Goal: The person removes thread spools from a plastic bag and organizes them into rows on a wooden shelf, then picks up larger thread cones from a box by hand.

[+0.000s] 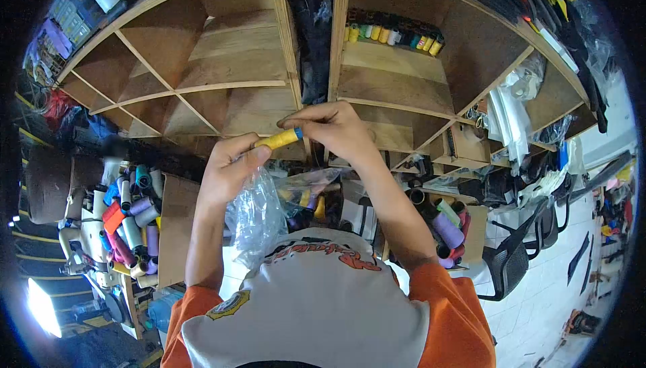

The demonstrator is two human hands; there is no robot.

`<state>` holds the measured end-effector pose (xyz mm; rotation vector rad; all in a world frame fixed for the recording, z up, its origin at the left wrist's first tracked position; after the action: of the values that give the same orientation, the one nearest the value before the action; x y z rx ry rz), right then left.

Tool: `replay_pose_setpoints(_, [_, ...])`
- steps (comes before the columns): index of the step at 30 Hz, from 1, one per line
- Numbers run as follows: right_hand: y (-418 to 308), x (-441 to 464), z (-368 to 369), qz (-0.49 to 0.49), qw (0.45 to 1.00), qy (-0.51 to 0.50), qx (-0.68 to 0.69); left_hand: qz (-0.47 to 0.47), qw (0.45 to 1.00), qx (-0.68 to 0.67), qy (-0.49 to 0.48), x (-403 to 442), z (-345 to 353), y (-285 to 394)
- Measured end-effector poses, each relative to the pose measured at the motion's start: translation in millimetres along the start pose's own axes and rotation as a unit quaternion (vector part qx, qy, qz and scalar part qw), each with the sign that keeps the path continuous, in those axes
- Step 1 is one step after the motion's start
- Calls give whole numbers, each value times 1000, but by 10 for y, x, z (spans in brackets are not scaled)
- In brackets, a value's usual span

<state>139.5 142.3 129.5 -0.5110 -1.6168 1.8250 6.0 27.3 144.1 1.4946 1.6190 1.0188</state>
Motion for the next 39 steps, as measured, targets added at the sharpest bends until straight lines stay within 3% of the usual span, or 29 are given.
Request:
replay_pose_setpoints(4, [-192,70,50,-68,993,-1,-95,-3,1000,6,-2,-22,30,-20])
replay_pose_setpoints(5, [-243,70,49,-79,992,-6,-98,-12,999,14,-42,-21,63,-27])
replay_pose_setpoints(8, [-308,27,54,-86,987,6,-139,-26,999,44,-18,23,112,-108])
replay_pose_setpoints(9, [-348,-23,88,-78,985,11,-152,24,997,69,30,69,99,-120])
replay_pose_setpoints(14, [-379,-300,219,-85,976,67,-190,-33,997,28,61,110,49,-149])
replay_pose_setpoints(18, [-111,-351,145,-67,994,73,-44,-26,997,20,70,72,1,-89])
replay_pose_setpoints(22, [172,-197,-9,-8,997,66,-37,-5,999,13,46,33,19,-38])
replay_pose_setpoints(26, [0,76,-5,-84,993,13,-78,14,999,37,-9,9,82,-3])
replay_pose_setpoints(27, [-96,92,1,18,995,8,-102,15,998,45,-28,0,111,29])
replay_pose_setpoints(30, [-264,161,-14,-66,983,-26,-171,33,996,76,-18,45,137,9])
replay_pose_setpoints(31, [-331,128,-5,-102,973,-8,-206,-4,998,67,-15,52,126,-36])
replay_pose_setpoints(35, [-586,-208,221,-98,966,-47,-235,10,997,62,35,118,100,-127])
replay_pose_setpoints(39, [-386,-389,291,-72,972,-90,-205,-9,999,22,40,115,66,-157])
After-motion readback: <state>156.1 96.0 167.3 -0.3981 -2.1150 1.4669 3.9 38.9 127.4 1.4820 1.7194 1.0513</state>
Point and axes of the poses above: each hand's wrist, its own x-axis towards the middle knuckle, its own z-axis out of the palm, y = z × x, the point moved 6 cm from there along x, towards the middle knuckle, and after that the axes turned 15 degrees about x, right-handed, at the moved point
